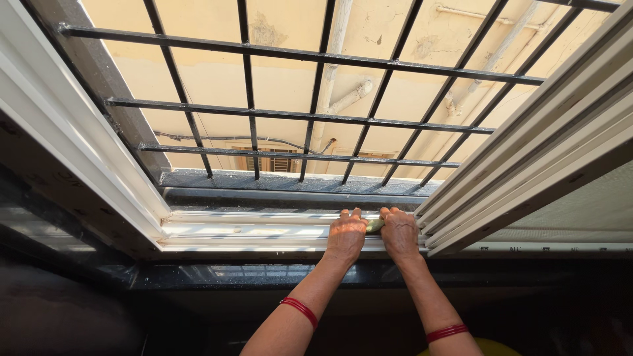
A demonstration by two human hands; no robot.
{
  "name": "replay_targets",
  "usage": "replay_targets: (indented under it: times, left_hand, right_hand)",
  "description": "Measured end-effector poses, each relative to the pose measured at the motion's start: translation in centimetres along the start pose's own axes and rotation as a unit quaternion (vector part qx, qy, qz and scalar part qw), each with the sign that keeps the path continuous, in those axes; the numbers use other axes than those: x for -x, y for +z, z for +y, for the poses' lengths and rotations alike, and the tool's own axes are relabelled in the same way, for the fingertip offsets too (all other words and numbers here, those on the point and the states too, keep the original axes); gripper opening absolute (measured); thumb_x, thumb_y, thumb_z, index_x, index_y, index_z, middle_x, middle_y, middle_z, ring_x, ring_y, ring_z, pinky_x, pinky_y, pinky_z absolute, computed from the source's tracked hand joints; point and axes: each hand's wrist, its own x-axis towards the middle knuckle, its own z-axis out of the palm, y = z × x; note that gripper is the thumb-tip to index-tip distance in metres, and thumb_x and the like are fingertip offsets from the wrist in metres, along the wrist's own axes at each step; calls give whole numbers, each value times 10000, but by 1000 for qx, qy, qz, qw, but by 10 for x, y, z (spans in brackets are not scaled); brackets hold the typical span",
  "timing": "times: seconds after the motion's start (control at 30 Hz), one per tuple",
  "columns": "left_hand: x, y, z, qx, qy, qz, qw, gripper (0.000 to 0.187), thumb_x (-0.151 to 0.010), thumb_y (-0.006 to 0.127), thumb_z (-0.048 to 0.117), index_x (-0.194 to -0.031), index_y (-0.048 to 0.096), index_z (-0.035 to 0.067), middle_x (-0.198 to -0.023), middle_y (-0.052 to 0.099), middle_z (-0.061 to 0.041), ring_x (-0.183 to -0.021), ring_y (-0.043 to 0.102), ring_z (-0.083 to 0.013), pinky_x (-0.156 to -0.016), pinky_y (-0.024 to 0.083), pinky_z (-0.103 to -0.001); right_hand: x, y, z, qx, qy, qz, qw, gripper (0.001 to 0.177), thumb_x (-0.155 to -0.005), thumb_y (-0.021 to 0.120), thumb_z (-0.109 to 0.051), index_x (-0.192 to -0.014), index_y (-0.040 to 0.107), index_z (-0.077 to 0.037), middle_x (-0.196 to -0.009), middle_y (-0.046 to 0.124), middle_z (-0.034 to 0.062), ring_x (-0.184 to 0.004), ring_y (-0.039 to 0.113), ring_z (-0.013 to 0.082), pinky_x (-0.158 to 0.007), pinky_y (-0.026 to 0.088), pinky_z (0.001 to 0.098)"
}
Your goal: The person wipes the white window frame and black metal grille with a green cloth. The person repeatedly wipes the horizontal and vertical sections of the frame and grille, moving the cloth back and forth along the surfaces.
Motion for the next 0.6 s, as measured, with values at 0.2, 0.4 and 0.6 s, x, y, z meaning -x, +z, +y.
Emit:
replay_targets:
  times: [0.2, 0.4, 0.6]
  left_hand:
    - [32, -45, -64, -31, -42, 17, 999, 99, -857, 698, 72, -887, 786, 106, -1075, 695, -63, -963, 700, -255, -773, 620, -386]
    - [76, -98, -151, -76, -102, 58, 990, 101, -807, 732, 95, -869, 805, 128, -1036, 717, -32, -945, 702, -258, -785, 614, -385]
    - [106, -141, -218, -160, -154, 75, 972, 81, -778, 741, 63, -830, 794, 96, -997, 737, -77, -924, 705, -258, -794, 616, -382]
  right_hand:
    - [-13, 12, -70, -88, -65, 11, 994, 154, -708, 730, -75, -840, 651, -69, -783, 667, 106, -829, 691, 311, -791, 543, 450]
    - [-34, 41, -177, -155, -111, -15, 982, 200, -717, 770, -132, -845, 633, -61, -806, 664, 118, -834, 692, 315, -809, 555, 444]
    - [-52, 70, -274, -161, -214, 77, 960, 244, -672, 742, -104, -875, 642, -11, -813, 674, 181, -858, 694, 352, -842, 555, 455]
